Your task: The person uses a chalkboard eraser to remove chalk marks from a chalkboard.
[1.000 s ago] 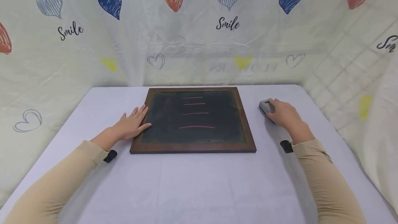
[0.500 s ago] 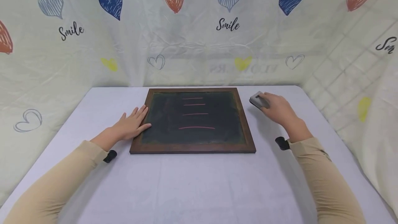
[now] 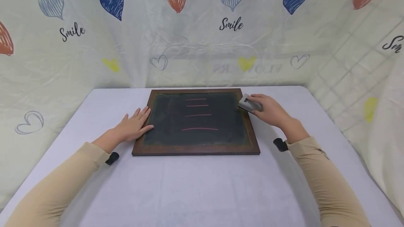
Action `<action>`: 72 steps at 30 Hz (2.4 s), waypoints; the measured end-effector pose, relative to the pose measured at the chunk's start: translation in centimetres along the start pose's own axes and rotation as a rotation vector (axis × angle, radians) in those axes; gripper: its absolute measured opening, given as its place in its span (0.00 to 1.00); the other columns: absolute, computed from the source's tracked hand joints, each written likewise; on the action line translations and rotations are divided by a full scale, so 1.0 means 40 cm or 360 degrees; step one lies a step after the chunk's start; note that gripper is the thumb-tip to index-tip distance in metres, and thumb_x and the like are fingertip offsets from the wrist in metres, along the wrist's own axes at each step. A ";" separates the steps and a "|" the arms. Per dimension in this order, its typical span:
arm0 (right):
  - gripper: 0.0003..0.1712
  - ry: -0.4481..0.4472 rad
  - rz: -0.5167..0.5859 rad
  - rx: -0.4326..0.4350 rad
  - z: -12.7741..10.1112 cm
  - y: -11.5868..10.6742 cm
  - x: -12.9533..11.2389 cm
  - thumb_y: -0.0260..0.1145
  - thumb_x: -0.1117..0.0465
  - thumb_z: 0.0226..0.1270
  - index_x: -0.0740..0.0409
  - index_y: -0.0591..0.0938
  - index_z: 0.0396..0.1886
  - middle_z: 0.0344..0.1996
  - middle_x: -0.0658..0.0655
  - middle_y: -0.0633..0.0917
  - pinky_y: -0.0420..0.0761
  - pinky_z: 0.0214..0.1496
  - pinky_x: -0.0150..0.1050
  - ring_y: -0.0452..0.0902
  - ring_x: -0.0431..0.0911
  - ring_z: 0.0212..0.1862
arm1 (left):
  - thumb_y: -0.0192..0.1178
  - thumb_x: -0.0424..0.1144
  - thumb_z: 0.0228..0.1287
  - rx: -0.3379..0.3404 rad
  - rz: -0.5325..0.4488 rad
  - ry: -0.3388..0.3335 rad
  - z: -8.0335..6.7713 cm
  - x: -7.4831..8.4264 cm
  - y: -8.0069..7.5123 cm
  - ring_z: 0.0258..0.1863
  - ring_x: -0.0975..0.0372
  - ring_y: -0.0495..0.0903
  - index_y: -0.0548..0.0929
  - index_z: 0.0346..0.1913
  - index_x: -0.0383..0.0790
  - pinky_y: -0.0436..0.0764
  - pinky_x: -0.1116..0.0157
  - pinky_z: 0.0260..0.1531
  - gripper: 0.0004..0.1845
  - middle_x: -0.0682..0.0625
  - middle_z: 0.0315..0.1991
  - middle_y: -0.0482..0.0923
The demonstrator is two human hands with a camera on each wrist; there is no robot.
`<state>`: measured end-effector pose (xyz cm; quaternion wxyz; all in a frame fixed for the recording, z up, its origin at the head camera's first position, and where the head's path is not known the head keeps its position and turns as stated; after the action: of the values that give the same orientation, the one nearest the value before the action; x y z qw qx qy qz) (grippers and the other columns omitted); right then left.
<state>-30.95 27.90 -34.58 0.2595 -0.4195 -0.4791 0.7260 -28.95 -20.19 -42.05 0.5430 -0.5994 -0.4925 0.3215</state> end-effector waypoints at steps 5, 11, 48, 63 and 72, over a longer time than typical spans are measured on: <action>0.32 -0.0133 0.0094 -0.0037 0.001 0.013 -0.026 0.69 0.73 0.67 0.69 0.74 0.71 0.69 0.72 0.71 0.73 0.60 0.63 0.66 0.69 0.68 | 0.43 0.61 0.81 0.0009 0.0005 -0.0002 -0.002 0.002 -0.002 0.81 0.43 0.37 0.41 0.83 0.35 0.41 0.31 0.71 0.45 0.40 0.83 0.35; 0.33 -0.0293 0.0207 -0.0142 0.001 0.045 -0.077 0.70 0.74 0.67 0.66 0.75 0.72 0.69 0.68 0.73 0.75 0.58 0.59 0.69 0.65 0.68 | 0.43 0.61 0.81 0.0004 0.0021 0.0002 -0.003 0.005 -0.001 0.81 0.42 0.38 0.41 0.83 0.35 0.42 0.31 0.71 0.45 0.40 0.83 0.35; 0.34 -0.0598 0.0232 -0.0650 0.135 0.221 -0.285 0.70 0.72 0.69 0.58 0.74 0.74 0.72 0.61 0.70 0.72 0.67 0.56 0.66 0.59 0.72 | 0.44 0.61 0.81 0.0016 0.0080 -0.0005 0.005 0.002 -0.004 0.81 0.42 0.38 0.42 0.83 0.35 0.42 0.30 0.70 0.45 0.40 0.83 0.37; 0.36 -0.0677 0.0229 -0.0695 0.157 0.258 -0.350 0.70 0.70 0.69 0.55 0.73 0.76 0.72 0.60 0.69 0.72 0.68 0.52 0.65 0.56 0.73 | 0.43 0.62 0.81 0.0001 0.0063 -0.0016 0.001 0.003 -0.001 0.81 0.42 0.37 0.41 0.83 0.36 0.41 0.31 0.71 0.45 0.41 0.83 0.36; 0.37 -0.0502 0.0323 -0.0736 0.082 0.177 -0.242 0.72 0.71 0.66 0.56 0.75 0.74 0.71 0.61 0.71 0.76 0.62 0.54 0.69 0.59 0.70 | 0.42 0.63 0.81 0.0003 0.0074 0.0001 0.002 0.001 -0.008 0.81 0.43 0.38 0.41 0.83 0.36 0.43 0.31 0.71 0.45 0.41 0.83 0.36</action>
<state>-28.62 15.90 -36.94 0.0056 -0.3953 -0.6218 0.6761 -29.11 -20.16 -41.75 0.5360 -0.6103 -0.4779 0.3344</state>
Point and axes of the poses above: each hand's wrist, its own z-axis towards the middle knuckle, its own y-axis out of the palm, x = y × z, the point moved 4 cm from there along z, towards the middle knuckle
